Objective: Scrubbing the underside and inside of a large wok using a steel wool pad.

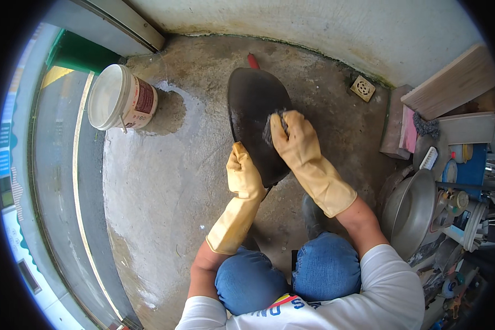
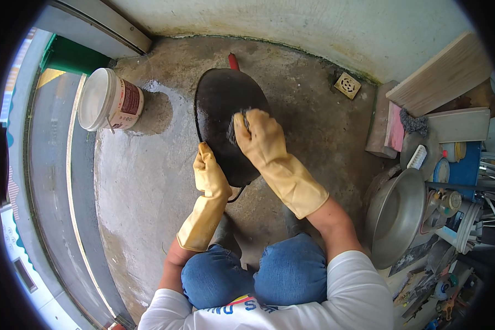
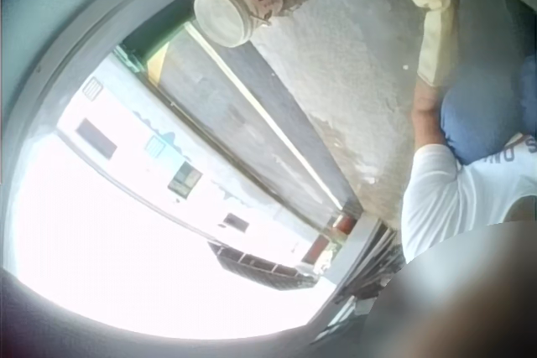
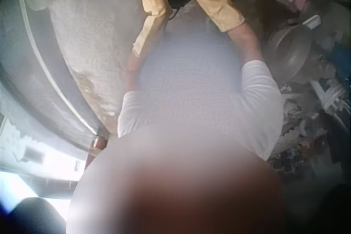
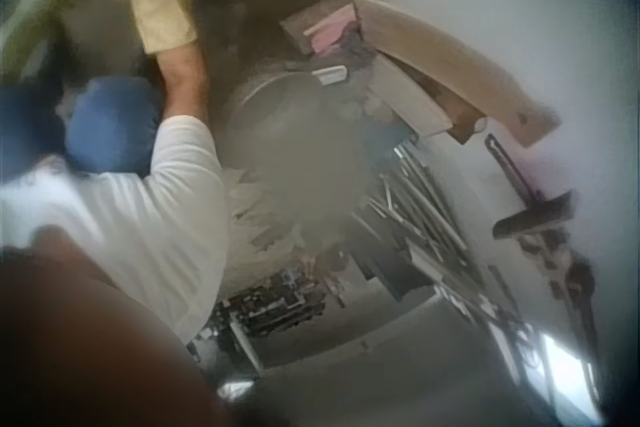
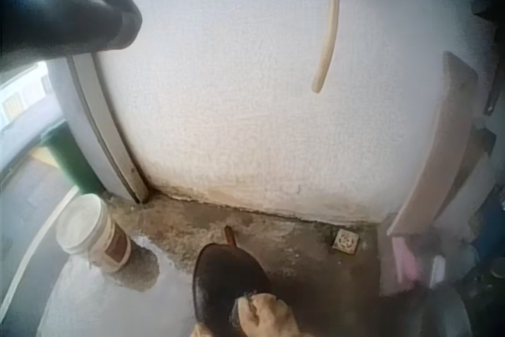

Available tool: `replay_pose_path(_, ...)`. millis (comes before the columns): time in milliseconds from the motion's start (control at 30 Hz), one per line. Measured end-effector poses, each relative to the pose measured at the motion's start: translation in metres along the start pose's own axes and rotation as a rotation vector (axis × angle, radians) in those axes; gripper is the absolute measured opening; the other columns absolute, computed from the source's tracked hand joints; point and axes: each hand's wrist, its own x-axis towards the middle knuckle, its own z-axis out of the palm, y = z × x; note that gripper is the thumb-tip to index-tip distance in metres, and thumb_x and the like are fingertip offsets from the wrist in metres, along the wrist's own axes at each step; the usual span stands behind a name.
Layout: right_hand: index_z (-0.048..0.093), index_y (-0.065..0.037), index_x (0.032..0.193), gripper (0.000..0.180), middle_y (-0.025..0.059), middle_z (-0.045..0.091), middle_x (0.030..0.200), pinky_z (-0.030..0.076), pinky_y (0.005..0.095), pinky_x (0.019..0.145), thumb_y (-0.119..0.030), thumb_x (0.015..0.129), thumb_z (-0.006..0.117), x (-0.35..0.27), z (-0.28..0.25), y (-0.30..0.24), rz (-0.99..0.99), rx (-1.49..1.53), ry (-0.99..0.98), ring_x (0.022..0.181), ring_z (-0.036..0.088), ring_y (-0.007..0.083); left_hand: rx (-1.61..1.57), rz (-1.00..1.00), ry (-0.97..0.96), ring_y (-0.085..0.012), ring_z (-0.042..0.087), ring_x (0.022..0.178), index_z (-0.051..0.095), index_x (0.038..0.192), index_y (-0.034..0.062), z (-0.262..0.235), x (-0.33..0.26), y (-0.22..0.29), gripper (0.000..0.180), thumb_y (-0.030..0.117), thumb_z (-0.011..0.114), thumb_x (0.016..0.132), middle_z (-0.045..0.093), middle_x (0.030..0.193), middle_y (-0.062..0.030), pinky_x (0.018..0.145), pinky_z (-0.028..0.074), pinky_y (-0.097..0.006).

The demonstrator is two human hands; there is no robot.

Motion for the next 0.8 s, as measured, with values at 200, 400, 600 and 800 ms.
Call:
replay_pose_path(200,0.047,-0.006,0.073,0.027,0.0141,0.053,0.060,0.046,0.0434,0.046,-0.010,0.088,0.069,-0.056,-0.003,0.017,-0.044,0.009,-0.078,0.049,0.057,0.0343,0.080,0.128,-0.112,-0.0054,0.038,0.061,0.069,0.086,0.0070,-0.019,0.015,-0.001,0.049,0.053,0.056,0.098,0.047,0.064,0.0064,0.055,0.034,-0.027)
replay_pose_path(400,0.047,-0.008,0.074,0.028,0.0159,0.055,0.062,0.047,0.0454,0.047,-0.015,0.088,0.070,-0.016,0.016,0.011,-0.104,-0.119,0.006,0.052,0.056,0.0386,-0.096,0.090,-0.001,-0.0051,0.035,0.059,0.067,0.082,0.0074,-0.011,0.020,-0.006,0.047,0.050,0.057,0.098,0.044,0.062,0.0079,0.053,0.032,-0.025)
replay_pose_path(600,0.046,-0.008,0.071,0.031,0.0096,0.046,0.057,0.043,0.0431,0.044,-0.013,0.083,0.074,-0.043,0.008,0.004,-0.286,-0.046,-0.013,0.045,0.050,0.0315,-0.088,0.089,-0.040,-0.0047,0.034,0.060,0.067,0.084,0.0069,-0.014,0.021,-0.011,0.044,0.047,0.057,0.100,0.043,0.064,0.0086,0.053,0.031,-0.025)
replay_pose_path(800,0.048,-0.007,0.068,0.032,0.0104,0.047,0.054,0.040,0.0423,0.041,-0.018,0.086,0.072,0.019,0.015,-0.011,-0.310,-0.040,0.053,0.043,0.051,0.0292,-0.018,0.065,-0.151,-0.0074,0.039,0.059,0.066,0.082,0.0057,-0.008,0.014,0.000,0.047,0.046,0.052,0.101,0.046,0.061,0.0040,0.053,0.032,-0.028)
